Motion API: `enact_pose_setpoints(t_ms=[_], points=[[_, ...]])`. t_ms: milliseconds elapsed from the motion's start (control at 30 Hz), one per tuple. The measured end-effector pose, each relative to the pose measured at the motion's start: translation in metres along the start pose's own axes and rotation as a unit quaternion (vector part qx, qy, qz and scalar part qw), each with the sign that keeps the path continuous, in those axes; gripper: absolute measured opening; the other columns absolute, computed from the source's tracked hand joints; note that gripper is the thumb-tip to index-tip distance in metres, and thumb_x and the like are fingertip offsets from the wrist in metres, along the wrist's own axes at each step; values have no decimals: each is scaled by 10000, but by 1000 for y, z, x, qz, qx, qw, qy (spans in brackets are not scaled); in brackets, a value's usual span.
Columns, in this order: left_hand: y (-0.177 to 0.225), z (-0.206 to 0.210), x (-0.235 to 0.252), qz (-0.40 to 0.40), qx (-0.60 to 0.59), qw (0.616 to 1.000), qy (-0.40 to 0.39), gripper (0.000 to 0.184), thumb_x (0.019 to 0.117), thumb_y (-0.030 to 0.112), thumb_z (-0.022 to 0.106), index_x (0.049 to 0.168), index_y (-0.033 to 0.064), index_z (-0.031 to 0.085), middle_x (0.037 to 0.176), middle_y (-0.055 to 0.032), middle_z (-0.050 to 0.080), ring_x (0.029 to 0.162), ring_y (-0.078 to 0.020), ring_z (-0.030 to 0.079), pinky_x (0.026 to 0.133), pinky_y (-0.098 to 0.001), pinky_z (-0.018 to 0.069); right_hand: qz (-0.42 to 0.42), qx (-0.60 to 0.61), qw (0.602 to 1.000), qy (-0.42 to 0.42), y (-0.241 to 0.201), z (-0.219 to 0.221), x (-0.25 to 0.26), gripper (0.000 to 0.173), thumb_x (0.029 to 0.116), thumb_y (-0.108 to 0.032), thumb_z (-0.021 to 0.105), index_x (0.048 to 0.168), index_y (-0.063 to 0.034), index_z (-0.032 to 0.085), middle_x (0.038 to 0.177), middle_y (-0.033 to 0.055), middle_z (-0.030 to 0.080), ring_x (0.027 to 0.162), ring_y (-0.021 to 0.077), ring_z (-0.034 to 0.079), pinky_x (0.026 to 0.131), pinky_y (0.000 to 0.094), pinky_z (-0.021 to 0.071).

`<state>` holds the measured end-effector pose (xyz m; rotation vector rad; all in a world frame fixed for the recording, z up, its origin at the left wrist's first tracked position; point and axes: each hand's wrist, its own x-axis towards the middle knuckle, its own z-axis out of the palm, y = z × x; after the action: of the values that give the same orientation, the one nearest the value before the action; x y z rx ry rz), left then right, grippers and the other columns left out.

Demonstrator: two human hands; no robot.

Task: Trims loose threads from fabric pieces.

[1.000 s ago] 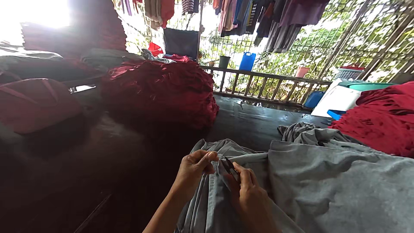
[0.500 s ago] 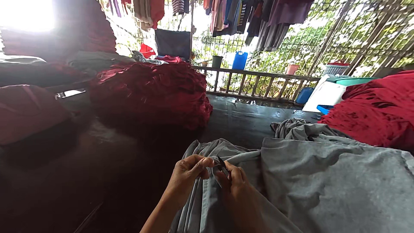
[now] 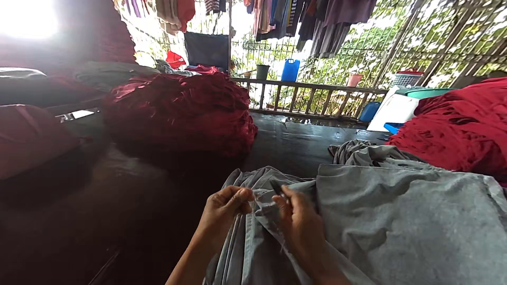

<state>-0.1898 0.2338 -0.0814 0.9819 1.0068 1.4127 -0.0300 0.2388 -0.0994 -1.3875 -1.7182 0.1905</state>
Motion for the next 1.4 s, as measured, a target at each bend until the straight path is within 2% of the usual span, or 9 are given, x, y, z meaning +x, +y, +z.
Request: enact_pose_setpoints(t_ms=[100, 200, 267, 400, 567, 833, 967, 1100, 1400], points=[[7, -3, -8, 29, 82, 996, -6, 210, 985, -21, 530, 913, 66, 707, 800, 82, 721, 690, 17, 664, 688, -157, 565, 212, 121, 968, -58, 9, -26, 20, 369, 1061, -187, 531, 1260, 114, 612, 968, 192, 687, 817, 243, 649, 770, 419, 526], [9, 11, -22, 22, 283, 954, -101, 188, 989, 48, 577, 1070, -12, 736, 872, 19, 708, 707, 15, 629, 688, -161, 534, 384, 288, 875, -68, 23, -38, 23, 306, 1124, -207, 366, 1244, 23, 529, 698, -64, 396, 491, 2, 335, 469, 165, 323], [1, 23, -28, 28, 377, 909, -173, 233, 1010, 56, 561, 1123, -38, 741, 991, -136, 726, 782, -128, 668, 745, -256, 549, 418, 364, 831, -43, 27, -37, 11, 278, 1132, -187, 321, 1203, 9, 503, 649, -100, 366, 441, -26, 298, 428, 129, 294], [-18, 41, -32, 38, 477, 851, -218, 252, 979, 92, 622, 1114, -87, 736, 994, -258, 719, 906, -351, 705, 853, -414, 547, 407, 366, 837, -27, 31, -29, -11, 324, 1123, -147, 323, 1269, 81, 500, 695, -82, 380, 474, -23, 312, 460, 137, 311], [-27, 46, -33, -11, 535, 818, -212, 208, 970, 50, 605, 1021, -95, 746, 1026, -283, 708, 993, -414, 699, 913, -498, 533, 406, 367, 837, -27, 33, -25, -14, 319, 1114, -127, 360, 1292, 92, 510, 730, -64, 402, 498, -16, 327, 479, 139, 314], [-9, 28, -10, -212, 308, 919, -127, 110, 1011, 87, 605, 991, 10, 681, 755, 59, 592, 622, 18, 529, 618, -159, 457, 372, 370, 850, -42, 36, -24, -17, 306, 1098, -107, 387, 1271, 101, 530, 734, -69, 433, 508, -38, 337, 490, 125, 320], [-13, 19, -13, -215, 130, 964, -84, 186, 1003, -3, 537, 868, 90, 625, 688, 110, 568, 589, 40, 519, 592, -128, 457, 193, 166, 962, -99, 34, -43, -22, 430, 1046, -272, 508, 1278, 67, 636, 1054, 104, 705, 862, 74, 623, 790, 267, 505], [-16, 13, -17, -204, 34, 976, -70, 250, 992, -38, 519, 825, 110, 633, 695, 92, 619, 600, 29, 563, 605, -130, 489, 71, -40, 983, -165, 16, -77, -36, 361, 996, -266, 624, 1171, 32, 731, 1015, 228, 728, 815, 374, 723, 695, 538, 570], [-20, 10, -19, -130, -30, 982, -131, 245, 955, -1, 547, 822, 155, 682, 753, 112, 667, 672, 41, 612, 666, -132, 519, 24, -129, 982, -134, -8, -97, -63, 337, 961, -201, 667, 1105, 95, 736, 905, 251, 721, 711, 369, 714, 603, 464, 573]])
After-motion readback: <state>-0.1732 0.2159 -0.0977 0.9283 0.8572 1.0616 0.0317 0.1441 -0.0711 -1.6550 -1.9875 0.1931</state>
